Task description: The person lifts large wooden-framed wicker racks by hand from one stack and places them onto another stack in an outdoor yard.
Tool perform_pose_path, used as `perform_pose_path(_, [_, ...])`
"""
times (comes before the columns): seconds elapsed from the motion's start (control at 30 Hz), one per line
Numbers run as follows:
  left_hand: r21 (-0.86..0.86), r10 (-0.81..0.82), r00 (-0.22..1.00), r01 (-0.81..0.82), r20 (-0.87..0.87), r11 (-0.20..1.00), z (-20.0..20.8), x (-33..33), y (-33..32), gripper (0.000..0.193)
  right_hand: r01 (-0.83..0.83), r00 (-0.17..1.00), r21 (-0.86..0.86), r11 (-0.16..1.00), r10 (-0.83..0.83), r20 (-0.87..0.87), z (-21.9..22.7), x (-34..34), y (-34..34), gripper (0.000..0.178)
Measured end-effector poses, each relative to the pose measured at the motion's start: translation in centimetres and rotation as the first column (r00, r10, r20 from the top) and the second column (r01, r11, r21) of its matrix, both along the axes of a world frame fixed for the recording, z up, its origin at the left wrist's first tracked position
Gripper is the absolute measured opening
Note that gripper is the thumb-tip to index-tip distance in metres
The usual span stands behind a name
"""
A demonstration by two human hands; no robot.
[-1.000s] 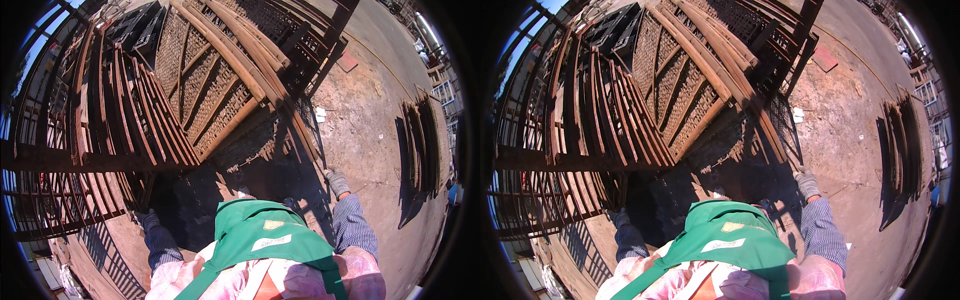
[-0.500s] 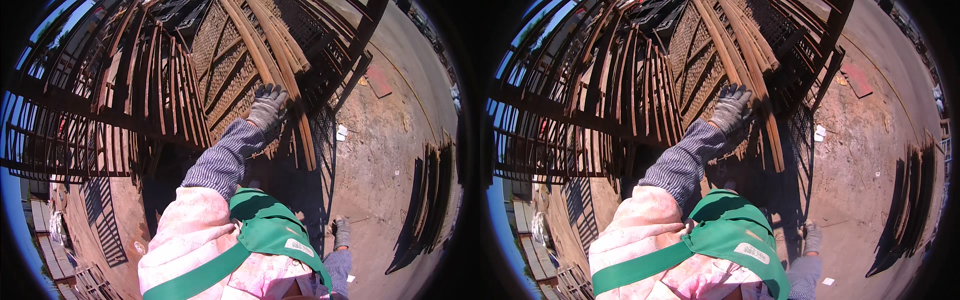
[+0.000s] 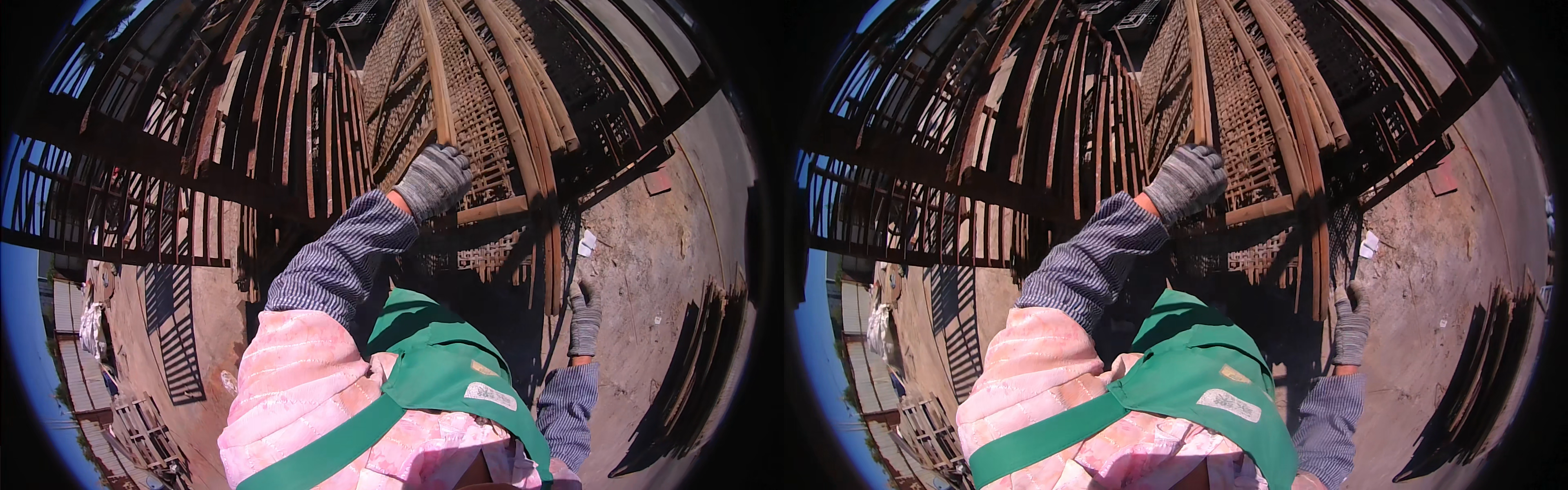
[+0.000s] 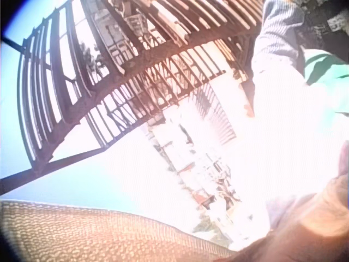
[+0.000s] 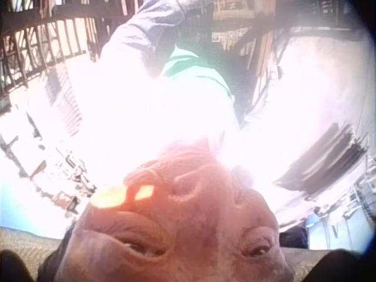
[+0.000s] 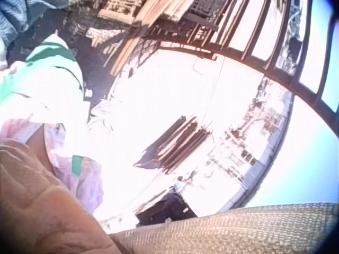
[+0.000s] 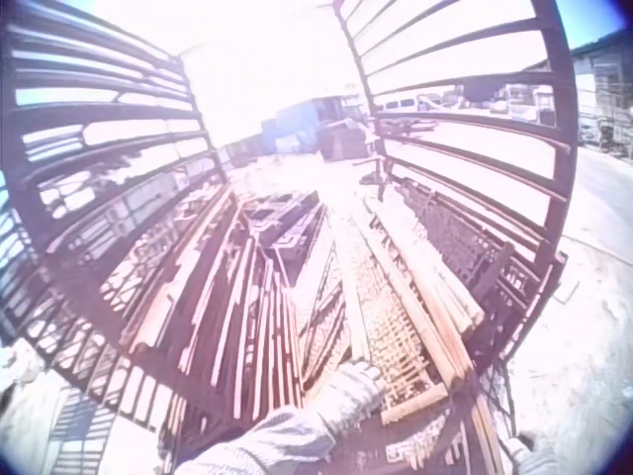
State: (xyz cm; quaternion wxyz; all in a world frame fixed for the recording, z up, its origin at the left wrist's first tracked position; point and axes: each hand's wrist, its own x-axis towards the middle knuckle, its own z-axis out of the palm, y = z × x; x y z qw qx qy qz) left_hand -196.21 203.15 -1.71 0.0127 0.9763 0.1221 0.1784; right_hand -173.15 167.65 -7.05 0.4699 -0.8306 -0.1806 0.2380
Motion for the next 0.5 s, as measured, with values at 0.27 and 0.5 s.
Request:
perform_pose_path(0.27, [0.23,0.502,0.864,-0.498,0.045,0.836,3.5,-17.9,3.9,0.01,-0.146,0.936,-0.48,0.865,0.278,0.216,0.7,-2.8,8.8,0.071])
perform_pose_path(0.5, [0.271,0.51,0.86,-0.491,-0.002,0.828,3.7,-18.5,4.2,0.004,-0.101,0.621,-0.473,0.875,0.427,0.657,0.8,-0.2,17.3,0.069])
